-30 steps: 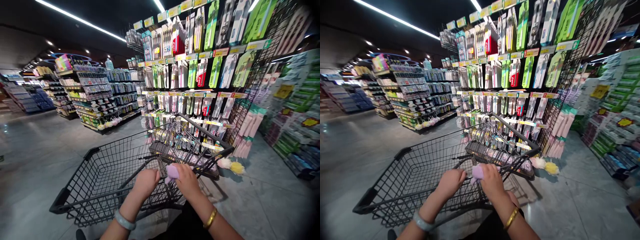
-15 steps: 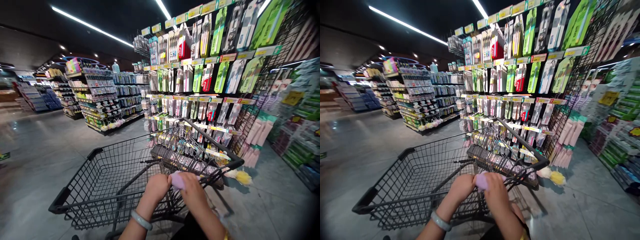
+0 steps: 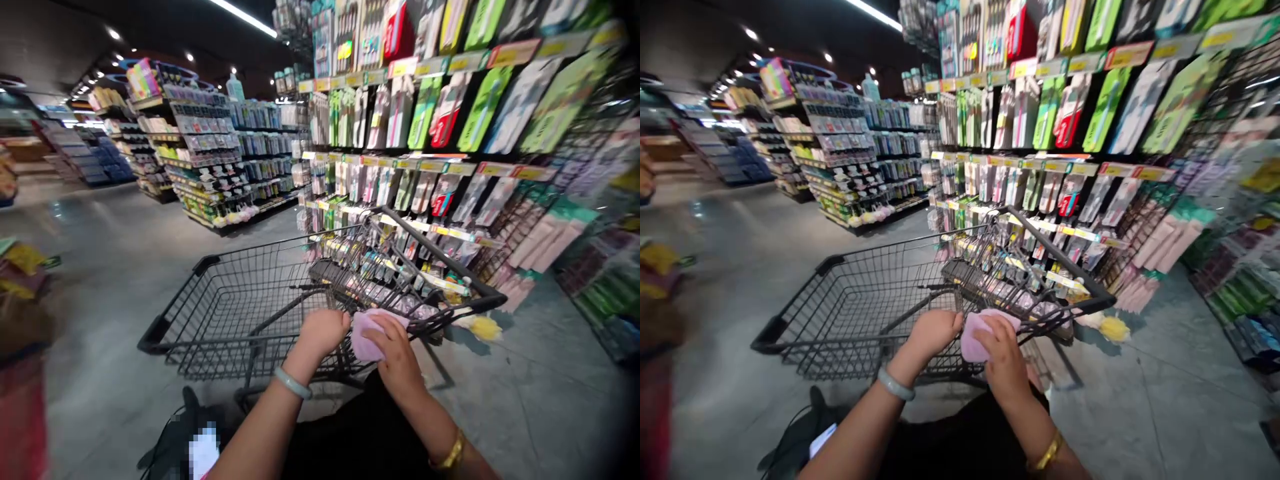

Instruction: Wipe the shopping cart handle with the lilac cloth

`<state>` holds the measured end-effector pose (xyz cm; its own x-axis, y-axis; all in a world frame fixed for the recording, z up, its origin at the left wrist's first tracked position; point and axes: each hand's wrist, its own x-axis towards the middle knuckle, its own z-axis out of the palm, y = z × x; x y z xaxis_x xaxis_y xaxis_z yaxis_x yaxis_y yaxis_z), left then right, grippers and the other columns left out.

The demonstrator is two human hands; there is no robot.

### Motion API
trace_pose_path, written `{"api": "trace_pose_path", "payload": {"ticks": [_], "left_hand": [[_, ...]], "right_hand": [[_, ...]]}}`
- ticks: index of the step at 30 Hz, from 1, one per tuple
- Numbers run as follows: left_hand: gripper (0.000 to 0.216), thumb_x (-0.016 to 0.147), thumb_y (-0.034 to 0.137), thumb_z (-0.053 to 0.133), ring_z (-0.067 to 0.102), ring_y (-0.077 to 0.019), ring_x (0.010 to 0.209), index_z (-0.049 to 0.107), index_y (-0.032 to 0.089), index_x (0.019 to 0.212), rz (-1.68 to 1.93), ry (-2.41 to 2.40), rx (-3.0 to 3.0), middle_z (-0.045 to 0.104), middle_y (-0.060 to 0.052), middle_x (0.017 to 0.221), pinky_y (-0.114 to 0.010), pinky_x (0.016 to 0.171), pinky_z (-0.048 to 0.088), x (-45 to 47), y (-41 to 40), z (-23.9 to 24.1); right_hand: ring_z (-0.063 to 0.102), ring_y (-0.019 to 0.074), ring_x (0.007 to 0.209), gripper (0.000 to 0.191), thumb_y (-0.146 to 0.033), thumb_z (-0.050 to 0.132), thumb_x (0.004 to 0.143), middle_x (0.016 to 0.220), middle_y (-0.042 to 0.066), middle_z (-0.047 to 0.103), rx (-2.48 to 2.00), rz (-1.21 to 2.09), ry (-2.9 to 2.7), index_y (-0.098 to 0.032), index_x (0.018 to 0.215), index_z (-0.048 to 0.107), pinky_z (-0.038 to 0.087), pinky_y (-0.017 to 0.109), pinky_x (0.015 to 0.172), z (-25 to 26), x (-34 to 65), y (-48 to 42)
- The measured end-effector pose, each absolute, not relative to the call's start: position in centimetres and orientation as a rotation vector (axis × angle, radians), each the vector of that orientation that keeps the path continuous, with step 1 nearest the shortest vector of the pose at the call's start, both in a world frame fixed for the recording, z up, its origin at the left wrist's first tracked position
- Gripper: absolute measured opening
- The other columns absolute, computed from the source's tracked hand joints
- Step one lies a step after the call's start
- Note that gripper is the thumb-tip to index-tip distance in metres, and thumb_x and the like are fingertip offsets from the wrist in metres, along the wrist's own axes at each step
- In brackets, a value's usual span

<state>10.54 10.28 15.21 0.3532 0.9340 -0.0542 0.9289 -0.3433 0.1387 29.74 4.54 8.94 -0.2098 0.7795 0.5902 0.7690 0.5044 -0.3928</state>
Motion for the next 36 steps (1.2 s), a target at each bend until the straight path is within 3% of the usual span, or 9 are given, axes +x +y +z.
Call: {"api": "trace_pose_path", "payload": {"ticks": [3, 8, 14, 17, 22, 28, 32, 36], "left_hand": [[0.061, 0.098, 0.043, 0.018, 0.068, -0.0270, 0.089, 0.072, 0.015, 0.094, 0.052, 1.710, 2.417, 0.073, -0.014, 0.092, -0.038, 0.078, 0.049, 10.2, 10.1, 14.9], [0.060, 0.097, 0.044, 0.020, 0.067, -0.0266, 0.090, 0.072, 0.015, 0.093, 0.111, 1.727, 2.374, 0.072, -0.012, 0.092, -0.037, 0.079, 0.049, 9.8, 9.7, 13.8], [0.061, 0.098, 0.041, 0.018, 0.067, -0.0278, 0.089, 0.071, 0.013, 0.094, 0.128, 1.706, 2.423, 0.072, -0.015, 0.091, -0.039, 0.078, 0.048, 9.6, 9.2, 14.0], [0.060, 0.098, 0.042, 0.018, 0.067, -0.0265, 0.085, 0.071, 0.015, 0.091, 0.116, 1.673, 2.444, 0.072, -0.013, 0.089, -0.037, 0.076, 0.048, 9.2, 9.2, 14.4], [0.058, 0.098, 0.044, 0.019, 0.067, -0.0246, 0.081, 0.070, 0.017, 0.088, 0.107, 1.692, 2.451, 0.071, -0.010, 0.084, -0.035, 0.072, 0.048, 9.0, 9.2, 14.3], [0.062, 0.099, 0.043, 0.016, 0.068, -0.0250, 0.081, 0.070, 0.017, 0.087, 0.080, 1.715, 2.519, 0.072, -0.012, 0.083, -0.035, 0.071, 0.047, 9.8, 9.2, 14.1], [0.060, 0.100, 0.043, 0.017, 0.067, -0.0240, 0.079, 0.069, 0.017, 0.085, 0.057, 1.715, 2.552, 0.071, -0.010, 0.081, -0.033, 0.067, 0.045, 9.9, 9.0, 14.3], [0.070, 0.099, 0.052, 0.010, 0.066, -0.0223, 0.074, 0.069, 0.017, 0.080, 0.096, 1.620, 2.632, 0.069, -0.010, 0.074, -0.031, 0.066, 0.043, 9.6, 8.6, 14.6]], "right_hand": [[0.043, 0.0251, 0.127, 0.060, 0.000, 0.040, 0.057, 0.131, 0.003, 0.055, -1.183, 0.065, -2.122, -0.027, 0.104, 0.068, 0.039, 0.046, 0.106, 9.4, 31.1, 4.2], [0.047, 0.0268, 0.118, 0.048, -0.002, 0.043, 0.061, 0.123, 0.007, 0.056, -1.405, -0.054, -1.965, -0.023, 0.097, 0.066, 0.039, 0.047, 0.104, 9.3, 33.1, 4.2], [0.044, 0.0250, 0.122, 0.053, 0.002, 0.041, 0.059, 0.126, 0.007, 0.055, -1.261, -0.014, -2.067, -0.023, 0.098, 0.067, 0.038, 0.044, 0.106, 9.3, 28.3, 3.3], [0.047, 0.0233, 0.120, 0.052, 0.002, 0.042, 0.060, 0.126, 0.005, 0.058, -1.250, 0.041, -2.150, -0.024, 0.097, 0.068, 0.042, 0.042, 0.102, 10.5, 30.4, 3.6], [0.049, 0.0258, 0.119, 0.042, -0.001, 0.046, 0.067, 0.122, 0.007, 0.060, -1.251, -0.149, -2.068, -0.022, 0.096, 0.067, 0.043, 0.045, 0.102, 10.8, 35.0, 2.7], [0.044, 0.0264, 0.122, 0.054, 0.006, 0.040, 0.060, 0.123, 0.008, 0.058, -1.249, -0.129, -1.873, -0.021, 0.098, 0.068, 0.040, 0.049, 0.106, 8.6, 29.4, 2.0], [0.047, 0.0231, 0.120, 0.052, 0.007, 0.040, 0.066, 0.122, 0.005, 0.060, -1.146, -0.029, -2.012, -0.024, 0.098, 0.068, 0.044, 0.044, 0.102, 9.5, 30.0, 2.6], [0.048, 0.0241, 0.120, 0.046, 0.004, 0.044, 0.071, 0.123, 0.005, 0.060, -1.221, -0.135, -1.907, -0.024, 0.098, 0.069, 0.044, 0.045, 0.102, 9.7, 33.0, 2.1]]}}
